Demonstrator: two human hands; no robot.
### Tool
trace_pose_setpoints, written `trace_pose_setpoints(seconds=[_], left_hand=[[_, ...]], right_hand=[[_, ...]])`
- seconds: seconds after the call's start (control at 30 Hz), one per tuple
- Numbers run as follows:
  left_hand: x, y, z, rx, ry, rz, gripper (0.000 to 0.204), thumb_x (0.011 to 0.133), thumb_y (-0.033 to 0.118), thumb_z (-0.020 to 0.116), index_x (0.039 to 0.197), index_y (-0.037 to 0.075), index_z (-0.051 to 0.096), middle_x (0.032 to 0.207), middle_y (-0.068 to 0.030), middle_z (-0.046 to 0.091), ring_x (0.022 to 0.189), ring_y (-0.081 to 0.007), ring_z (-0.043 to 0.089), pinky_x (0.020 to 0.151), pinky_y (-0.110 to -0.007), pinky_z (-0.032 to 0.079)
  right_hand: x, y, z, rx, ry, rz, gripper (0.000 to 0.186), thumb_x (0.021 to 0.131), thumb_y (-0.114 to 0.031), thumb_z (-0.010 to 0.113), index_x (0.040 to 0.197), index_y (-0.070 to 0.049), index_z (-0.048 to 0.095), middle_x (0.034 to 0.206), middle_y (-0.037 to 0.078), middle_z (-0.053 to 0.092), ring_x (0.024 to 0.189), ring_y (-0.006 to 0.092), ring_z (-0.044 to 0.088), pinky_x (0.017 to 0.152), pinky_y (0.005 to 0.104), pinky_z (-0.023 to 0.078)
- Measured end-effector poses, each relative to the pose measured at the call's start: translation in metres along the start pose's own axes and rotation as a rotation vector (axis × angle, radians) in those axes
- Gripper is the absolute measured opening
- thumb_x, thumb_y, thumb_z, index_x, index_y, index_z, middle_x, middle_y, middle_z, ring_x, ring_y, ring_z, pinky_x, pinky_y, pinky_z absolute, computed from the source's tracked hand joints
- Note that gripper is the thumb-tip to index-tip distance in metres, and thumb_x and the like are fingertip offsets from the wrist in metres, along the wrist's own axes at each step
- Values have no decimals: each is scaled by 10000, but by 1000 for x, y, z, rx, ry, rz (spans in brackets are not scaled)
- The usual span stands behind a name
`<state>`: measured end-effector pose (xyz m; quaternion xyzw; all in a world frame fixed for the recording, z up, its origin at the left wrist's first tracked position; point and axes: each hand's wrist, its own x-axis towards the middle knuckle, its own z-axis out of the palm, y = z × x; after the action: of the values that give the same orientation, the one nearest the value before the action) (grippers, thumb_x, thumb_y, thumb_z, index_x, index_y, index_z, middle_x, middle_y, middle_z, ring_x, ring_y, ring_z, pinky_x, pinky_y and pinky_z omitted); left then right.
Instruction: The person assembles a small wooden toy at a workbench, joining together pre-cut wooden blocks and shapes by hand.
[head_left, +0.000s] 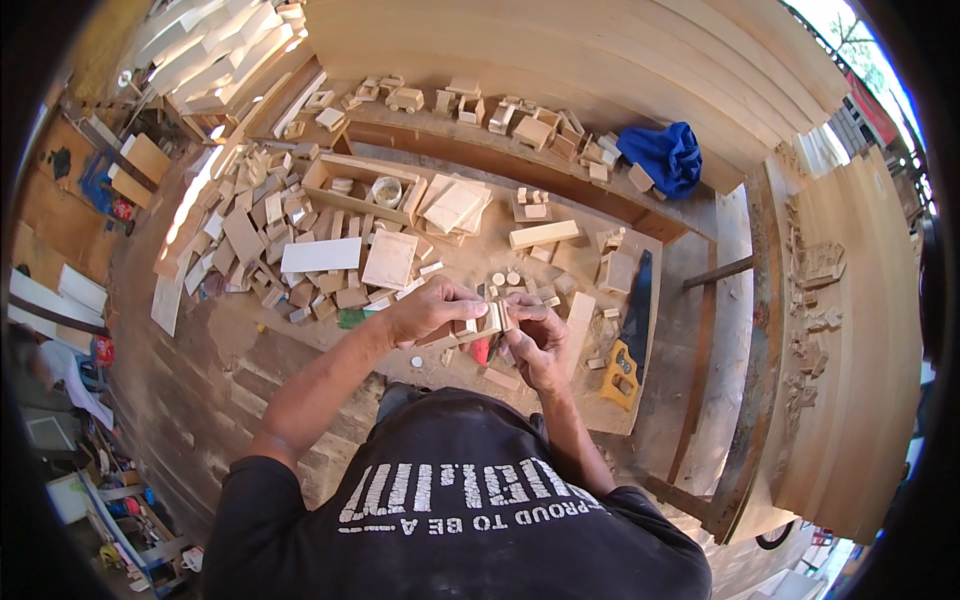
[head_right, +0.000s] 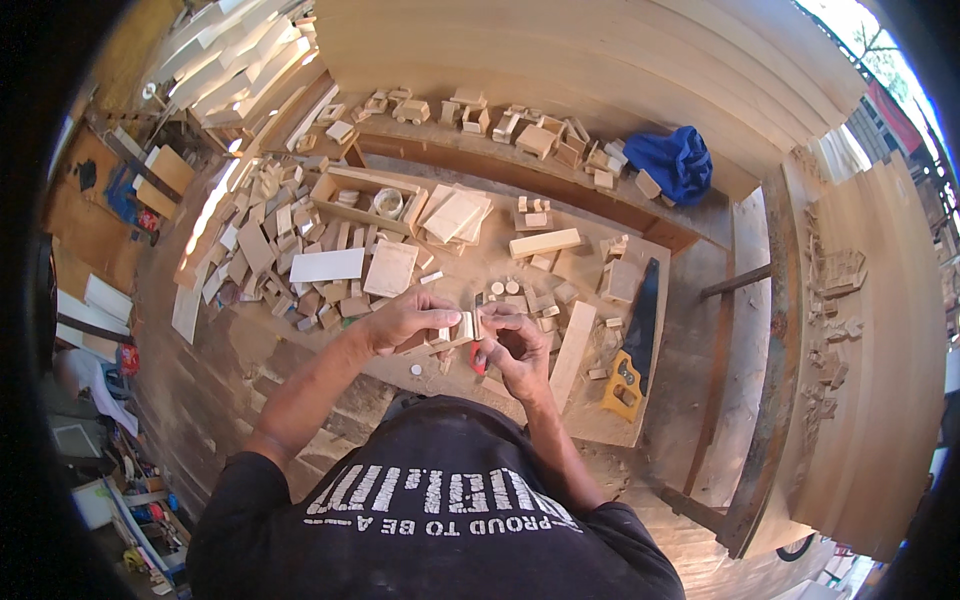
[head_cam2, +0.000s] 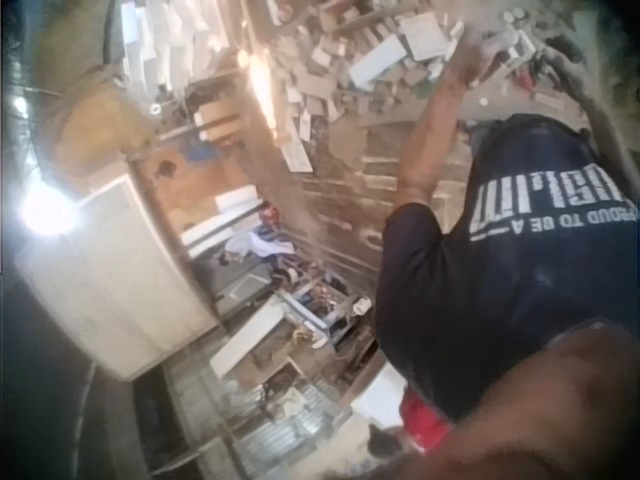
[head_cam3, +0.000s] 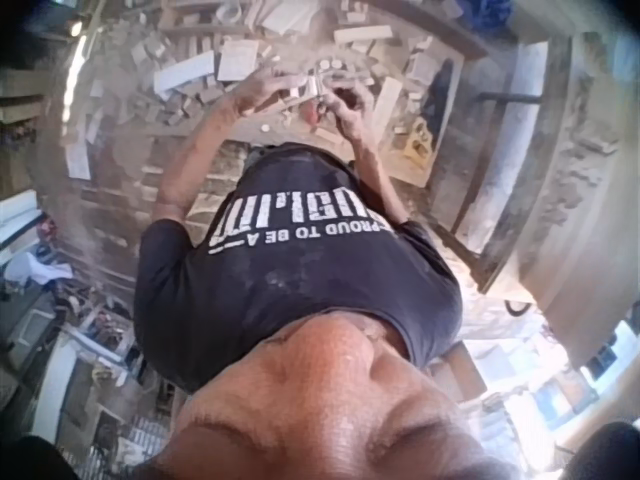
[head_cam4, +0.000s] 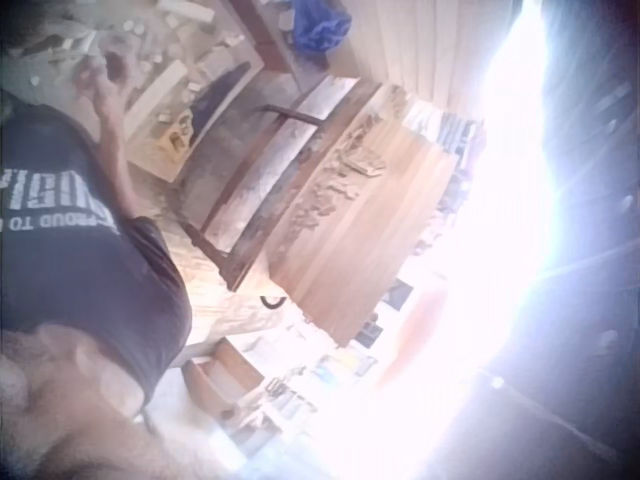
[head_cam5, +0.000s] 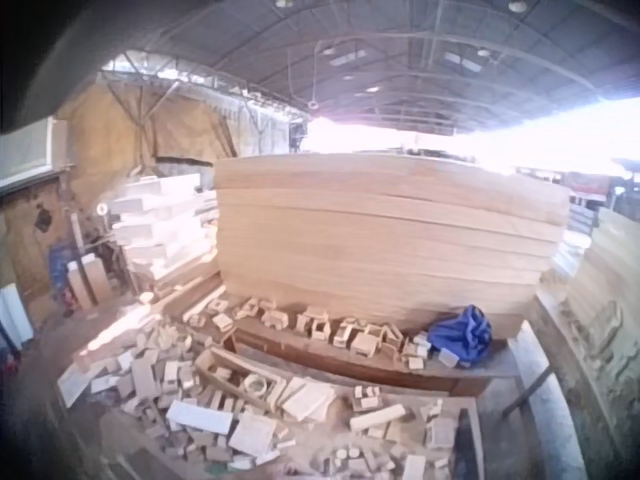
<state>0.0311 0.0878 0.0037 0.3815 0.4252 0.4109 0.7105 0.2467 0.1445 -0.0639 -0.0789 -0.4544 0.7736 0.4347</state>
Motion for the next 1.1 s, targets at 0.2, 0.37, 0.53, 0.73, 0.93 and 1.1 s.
trace_pose_setpoints(seconds=[0.2,0.37,0.53,0.73,0.93,1.1], left_hand=[[-9,2,-2,-33,-26,45,293,1007,207,601,1055,-68,694,847,-56,658,708,-112,601,656,-277,521],[-13,-1,-8,-58,-34,61,346,985,182,614,1140,-122,666,906,-119,699,757,-148,663,681,-287,562],[-17,2,-9,-35,-47,58,316,980,142,614,1143,-124,667,918,-113,706,777,-121,657,686,-274,549],[-15,-4,-11,182,49,172,256,991,133,614,1115,-77,693,872,-47,686,713,-77,621,621,-246,524],[-2,-13,4,335,284,77,263,978,160,616,1035,-74,722,778,-31,691,638,-66,597,579,-234,487],[16,-41,13,233,472,36,284,974,190,616,1007,-69,728,748,-59,690,612,-88,614,553,-243,509]], right_hand=[[0,-3,6,-164,-3,-21,280,869,59,700,1136,-10,648,1300,186,548,1004,204,643,690,297,599],[3,-10,15,-176,-29,12,275,862,58,711,1123,-10,659,1300,183,549,1012,196,640,689,283,596],[3,-15,20,-214,-39,31,262,850,46,726,1098,-24,681,1275,169,574,1028,180,635,757,282,584],[3,-17,15,-275,-69,81,266,854,14,722,1116,-12,683,1306,137,583,1166,184,590,946,310,516],[12,2,-17,-238,-62,163,237,907,7,652,1141,-9,683,1426,160,531,1198,205,586,962,331,520],[15,25,-44,-107,-26,271,256,931,-23,633,1181,-5,685,1433,178,526,1198,240,600,955,358,549]])
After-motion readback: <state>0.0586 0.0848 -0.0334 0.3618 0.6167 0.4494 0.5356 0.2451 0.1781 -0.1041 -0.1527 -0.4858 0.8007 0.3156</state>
